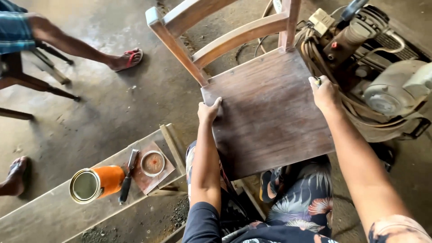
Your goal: Sanding the wooden seat of a chair using sandpaper
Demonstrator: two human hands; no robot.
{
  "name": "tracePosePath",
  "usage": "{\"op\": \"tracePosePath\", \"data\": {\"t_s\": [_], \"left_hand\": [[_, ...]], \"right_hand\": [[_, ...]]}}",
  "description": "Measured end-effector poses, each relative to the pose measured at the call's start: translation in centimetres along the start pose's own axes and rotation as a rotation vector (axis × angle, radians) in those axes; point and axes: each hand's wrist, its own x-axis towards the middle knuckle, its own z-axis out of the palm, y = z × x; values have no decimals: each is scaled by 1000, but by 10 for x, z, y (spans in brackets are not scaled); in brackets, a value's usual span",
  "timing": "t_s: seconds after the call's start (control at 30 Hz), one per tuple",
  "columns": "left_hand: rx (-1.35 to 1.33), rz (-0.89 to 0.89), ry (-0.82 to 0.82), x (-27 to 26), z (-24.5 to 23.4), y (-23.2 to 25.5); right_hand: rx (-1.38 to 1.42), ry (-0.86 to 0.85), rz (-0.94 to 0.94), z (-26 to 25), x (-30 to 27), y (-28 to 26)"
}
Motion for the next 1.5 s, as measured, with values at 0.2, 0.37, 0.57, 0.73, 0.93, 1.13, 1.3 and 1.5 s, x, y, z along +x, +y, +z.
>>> {"op": "tracePosePath", "data": {"t_s": [0.2,0.37,0.57,0.73,0.93,1.13,1.3,1.5], "left_hand": [[16,198,68,-12,4,6],[174,220,107,-108,9,19],[644,443,-19,-285,21,21],[642,904,297,-288,34,-8],[627,718,378,-229,-10,42],[678,699,236,-201,-20,80],[701,686,188,-196,-44,92],[723,591,179,-156,-107,71]], "right_hand": [[-11,-15,8,-16,-44,18],[14,-11,23,-49,-109,22],[99,-23,110,-40,-129,48],[142,35,130,-22,-128,51],[236,118,137,-34,-152,-12],[197,120,198,4,-103,7],[208,134,149,-14,-129,-26],[319,329,11,0,-213,-98]]}}
